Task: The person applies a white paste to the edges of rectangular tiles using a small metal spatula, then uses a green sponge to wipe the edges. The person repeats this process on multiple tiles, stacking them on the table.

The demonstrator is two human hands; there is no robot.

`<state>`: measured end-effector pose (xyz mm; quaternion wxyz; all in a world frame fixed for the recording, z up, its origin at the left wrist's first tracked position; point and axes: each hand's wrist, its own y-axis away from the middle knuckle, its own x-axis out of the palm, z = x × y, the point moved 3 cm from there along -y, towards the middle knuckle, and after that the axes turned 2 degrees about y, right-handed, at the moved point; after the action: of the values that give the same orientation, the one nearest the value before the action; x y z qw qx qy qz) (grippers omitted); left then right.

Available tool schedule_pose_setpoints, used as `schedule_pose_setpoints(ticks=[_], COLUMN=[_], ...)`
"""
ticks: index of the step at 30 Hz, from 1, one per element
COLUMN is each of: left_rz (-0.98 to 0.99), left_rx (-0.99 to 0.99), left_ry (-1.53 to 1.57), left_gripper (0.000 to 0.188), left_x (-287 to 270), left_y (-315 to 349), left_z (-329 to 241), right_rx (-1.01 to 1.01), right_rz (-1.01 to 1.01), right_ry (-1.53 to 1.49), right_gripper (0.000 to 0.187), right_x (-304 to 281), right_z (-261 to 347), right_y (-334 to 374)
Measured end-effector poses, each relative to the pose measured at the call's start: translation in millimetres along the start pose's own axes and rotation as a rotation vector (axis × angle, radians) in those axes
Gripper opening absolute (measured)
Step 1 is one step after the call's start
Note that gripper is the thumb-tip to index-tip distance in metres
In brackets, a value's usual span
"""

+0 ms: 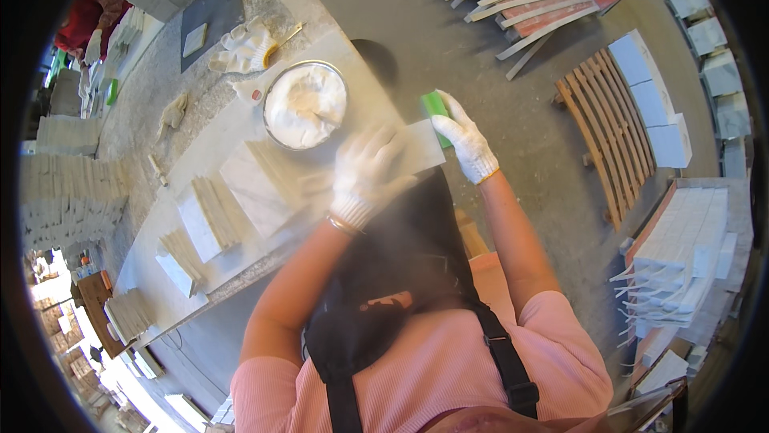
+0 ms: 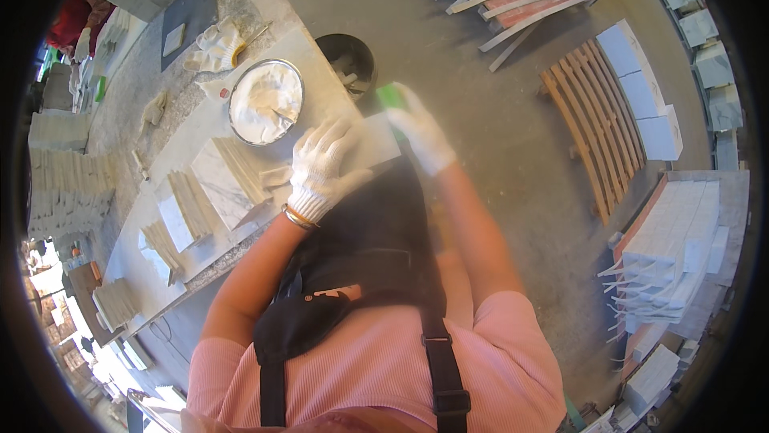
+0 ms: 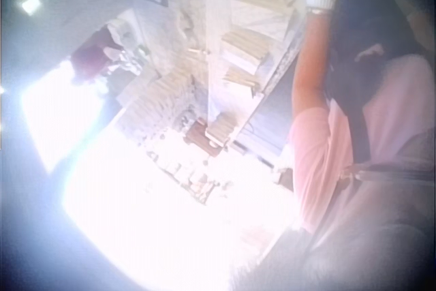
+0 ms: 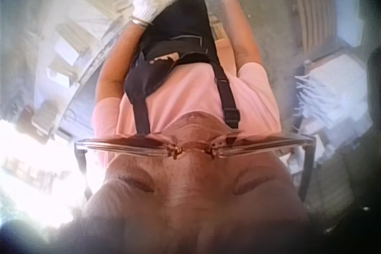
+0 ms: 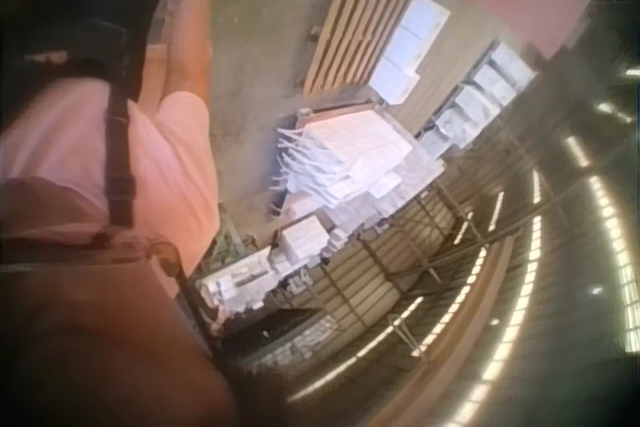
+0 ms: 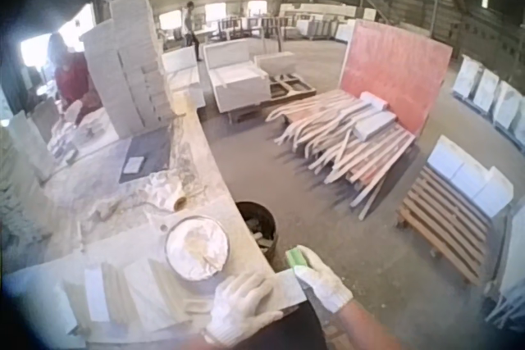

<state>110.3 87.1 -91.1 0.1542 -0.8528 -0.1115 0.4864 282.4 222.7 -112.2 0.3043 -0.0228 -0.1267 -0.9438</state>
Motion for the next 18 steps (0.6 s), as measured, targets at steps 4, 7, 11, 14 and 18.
schedule_pose_setpoints(ticks=[4, 7, 11, 14, 18], left_rz=[-0.014, -0.01, 0.003, -0.005, -0.01], left_rx=[0.004, 0.013, 0.011, 0.011, 0.01], left_ry=[0.006, 0.028, -0.011, -0.018, -0.007], left_gripper=[0.069, 0.069, 0.069, 0.068, 0.069], left_x=[1, 3, 0, 0, 3], left_y=[2, 1, 0, 1, 3], left_z=[2, 2, 2, 1, 0], right_rx=[-0.008, 0.009, 0.023, 0.008, -0.061], right_rz=[0.017, -0.039, -0.025, 0.026, 0.054], right_ry=[0.099, 0.017, -0.085, -0.053, 0.015], right_gripper=[0.07, 0.069, 0.07, 0.072, 0.072], right_x=[-6, 2, 8, -1, -2], right_z=[2, 3, 9, 14, 16], right_y=[27, 20, 2, 26, 37])
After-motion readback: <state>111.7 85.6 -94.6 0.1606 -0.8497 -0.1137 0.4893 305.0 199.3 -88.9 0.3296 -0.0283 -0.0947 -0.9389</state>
